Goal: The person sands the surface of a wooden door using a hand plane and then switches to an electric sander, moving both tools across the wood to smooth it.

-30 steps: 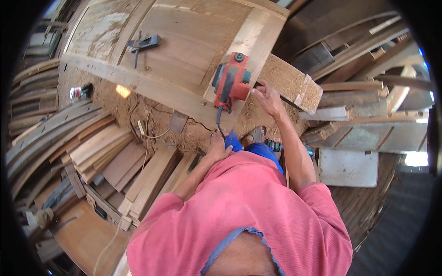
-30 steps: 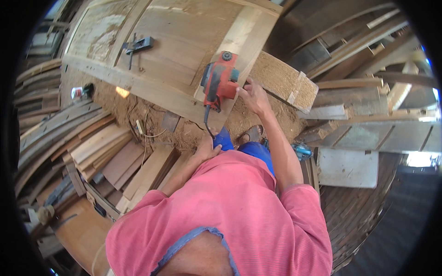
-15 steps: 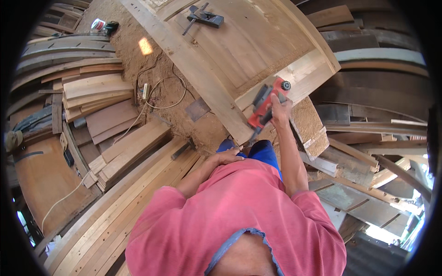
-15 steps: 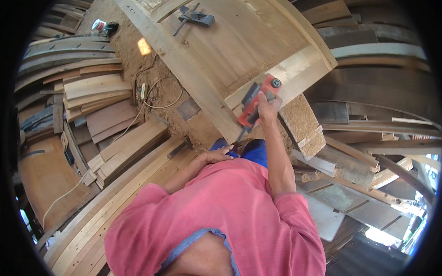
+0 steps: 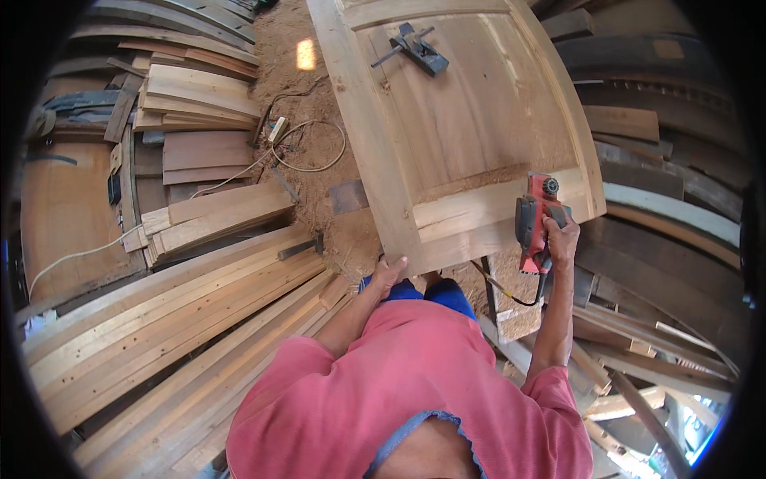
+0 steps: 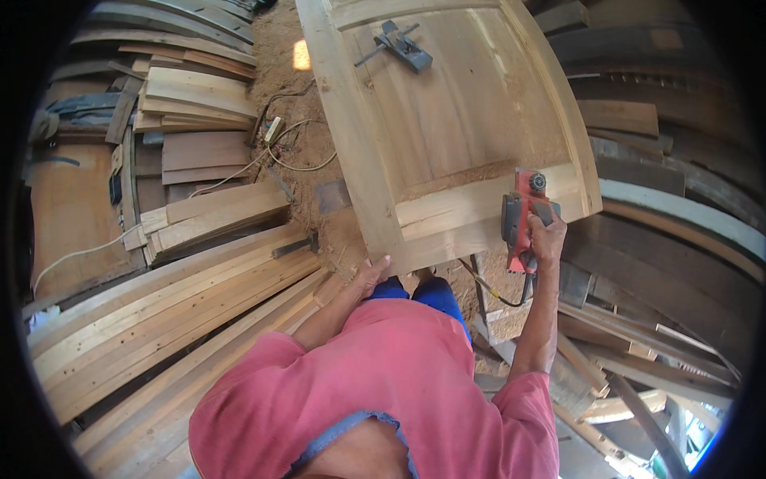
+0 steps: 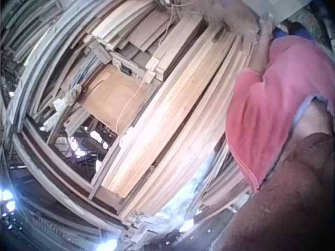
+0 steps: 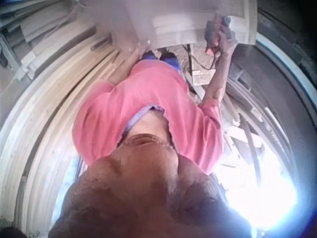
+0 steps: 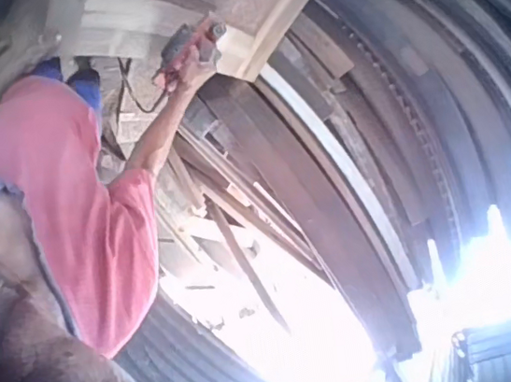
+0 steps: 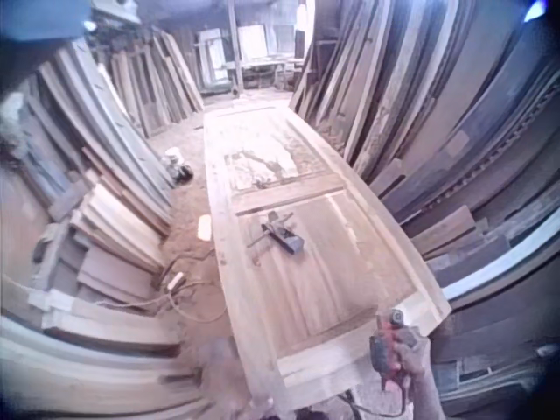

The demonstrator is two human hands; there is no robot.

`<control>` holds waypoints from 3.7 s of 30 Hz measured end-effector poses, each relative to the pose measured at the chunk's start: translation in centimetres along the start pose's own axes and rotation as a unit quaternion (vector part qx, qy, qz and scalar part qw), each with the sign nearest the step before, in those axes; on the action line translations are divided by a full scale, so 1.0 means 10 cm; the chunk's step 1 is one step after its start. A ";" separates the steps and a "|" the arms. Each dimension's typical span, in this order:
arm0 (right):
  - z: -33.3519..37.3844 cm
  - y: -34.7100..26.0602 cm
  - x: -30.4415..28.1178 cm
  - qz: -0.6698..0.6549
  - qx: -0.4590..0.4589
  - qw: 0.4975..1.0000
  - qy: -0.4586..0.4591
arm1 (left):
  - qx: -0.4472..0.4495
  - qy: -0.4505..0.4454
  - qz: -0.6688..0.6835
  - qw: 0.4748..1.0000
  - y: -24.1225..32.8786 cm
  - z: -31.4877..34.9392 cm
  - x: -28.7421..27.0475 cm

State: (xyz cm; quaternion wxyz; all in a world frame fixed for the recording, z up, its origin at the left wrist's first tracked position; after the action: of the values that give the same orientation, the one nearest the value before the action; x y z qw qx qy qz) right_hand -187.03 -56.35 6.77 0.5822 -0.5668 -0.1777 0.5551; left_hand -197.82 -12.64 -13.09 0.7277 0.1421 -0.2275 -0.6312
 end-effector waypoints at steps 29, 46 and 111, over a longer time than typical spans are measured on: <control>-0.90 -0.45 0.28 0.530 0.014 0.847 0.032 | 0.049 0.044 0.273 0.960 -0.08 -0.07 -0.21; -0.60 -0.27 2.95 0.582 -0.132 0.770 -0.223 | 0.109 -0.186 -0.313 0.925 0.62 0.71 -0.17; 1.01 0.06 2.99 0.097 0.032 0.868 -0.485 | 0.243 -0.024 -0.266 0.932 0.93 0.19 -0.34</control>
State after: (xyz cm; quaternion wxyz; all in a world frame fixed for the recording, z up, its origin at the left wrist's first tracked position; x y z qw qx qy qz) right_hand -186.16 -26.55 -3.42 0.3836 -0.2214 -0.3637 0.8195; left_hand -191.19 -7.58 -7.33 0.4703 0.3548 -0.3457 -0.7303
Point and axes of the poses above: each hand's wrist, its own z-axis away from the middle knuckle, its own x-axis out of the palm, y = z × x, the point moved 4 cm from there along -z, towards the middle knuckle, and after that the axes turned 3 degrees about z, right-handed, at the moved point
